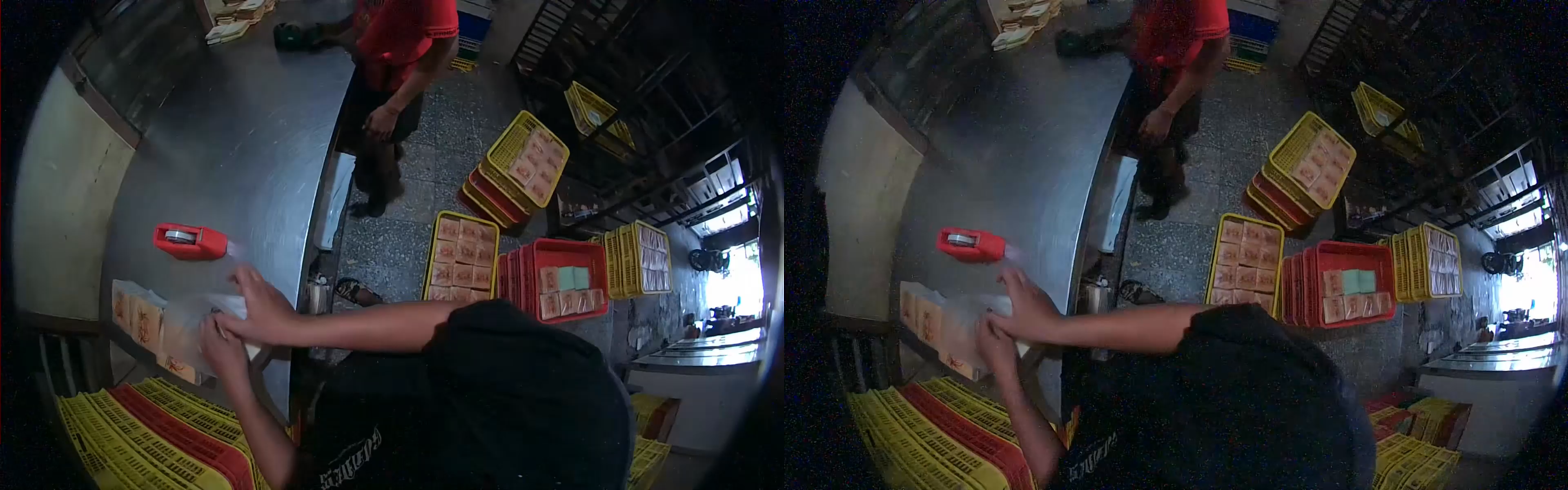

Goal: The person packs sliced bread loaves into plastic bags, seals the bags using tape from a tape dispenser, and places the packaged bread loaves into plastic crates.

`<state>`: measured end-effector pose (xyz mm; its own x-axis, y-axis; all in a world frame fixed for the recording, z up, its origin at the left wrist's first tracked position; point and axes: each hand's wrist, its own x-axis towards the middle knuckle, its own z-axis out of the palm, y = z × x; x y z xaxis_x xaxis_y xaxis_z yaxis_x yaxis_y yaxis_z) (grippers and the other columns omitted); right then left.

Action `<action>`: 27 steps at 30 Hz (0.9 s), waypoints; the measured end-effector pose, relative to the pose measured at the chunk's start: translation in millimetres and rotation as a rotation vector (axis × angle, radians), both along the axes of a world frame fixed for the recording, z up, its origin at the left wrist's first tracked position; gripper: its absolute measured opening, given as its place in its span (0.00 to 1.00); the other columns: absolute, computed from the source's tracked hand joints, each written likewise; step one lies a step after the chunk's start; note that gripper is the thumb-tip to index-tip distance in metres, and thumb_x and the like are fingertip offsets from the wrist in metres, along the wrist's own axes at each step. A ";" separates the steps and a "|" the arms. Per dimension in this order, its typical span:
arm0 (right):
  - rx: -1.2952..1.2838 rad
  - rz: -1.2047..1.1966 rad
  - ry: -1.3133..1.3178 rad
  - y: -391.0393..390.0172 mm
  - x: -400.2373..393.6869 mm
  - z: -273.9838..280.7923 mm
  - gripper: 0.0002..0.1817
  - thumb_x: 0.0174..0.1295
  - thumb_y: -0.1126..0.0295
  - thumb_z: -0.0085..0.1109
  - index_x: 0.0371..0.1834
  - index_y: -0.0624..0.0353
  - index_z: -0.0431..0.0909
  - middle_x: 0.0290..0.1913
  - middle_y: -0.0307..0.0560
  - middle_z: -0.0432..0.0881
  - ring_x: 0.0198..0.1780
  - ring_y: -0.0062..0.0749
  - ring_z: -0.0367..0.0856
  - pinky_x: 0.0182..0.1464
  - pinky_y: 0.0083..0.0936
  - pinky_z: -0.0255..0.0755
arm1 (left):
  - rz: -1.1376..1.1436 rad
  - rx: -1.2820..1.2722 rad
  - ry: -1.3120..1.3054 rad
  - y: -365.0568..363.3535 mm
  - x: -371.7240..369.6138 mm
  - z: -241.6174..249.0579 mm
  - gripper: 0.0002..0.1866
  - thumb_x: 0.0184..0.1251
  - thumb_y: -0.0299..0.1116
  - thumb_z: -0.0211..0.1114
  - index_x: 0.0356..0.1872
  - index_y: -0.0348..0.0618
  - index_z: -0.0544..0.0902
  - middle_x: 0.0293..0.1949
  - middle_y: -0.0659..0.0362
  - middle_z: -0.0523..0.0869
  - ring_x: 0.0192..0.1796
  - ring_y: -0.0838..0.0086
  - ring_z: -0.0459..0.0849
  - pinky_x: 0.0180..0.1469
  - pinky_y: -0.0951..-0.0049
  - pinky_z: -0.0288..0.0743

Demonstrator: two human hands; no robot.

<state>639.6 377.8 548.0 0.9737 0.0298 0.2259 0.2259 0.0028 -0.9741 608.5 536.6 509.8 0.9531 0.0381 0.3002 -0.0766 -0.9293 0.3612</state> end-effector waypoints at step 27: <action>-0.987 0.547 -0.704 13.0 68.1 -14.1 0.31 0.65 0.50 0.60 0.70 0.50 0.75 0.77 0.60 0.62 0.76 0.58 0.60 0.70 0.56 0.56 | 0.067 -0.353 -0.263 -39.0 -44.2 52.1 0.17 0.65 0.32 0.62 0.53 0.35 0.82 0.53 0.45 0.84 0.61 0.48 0.80 0.66 0.52 0.70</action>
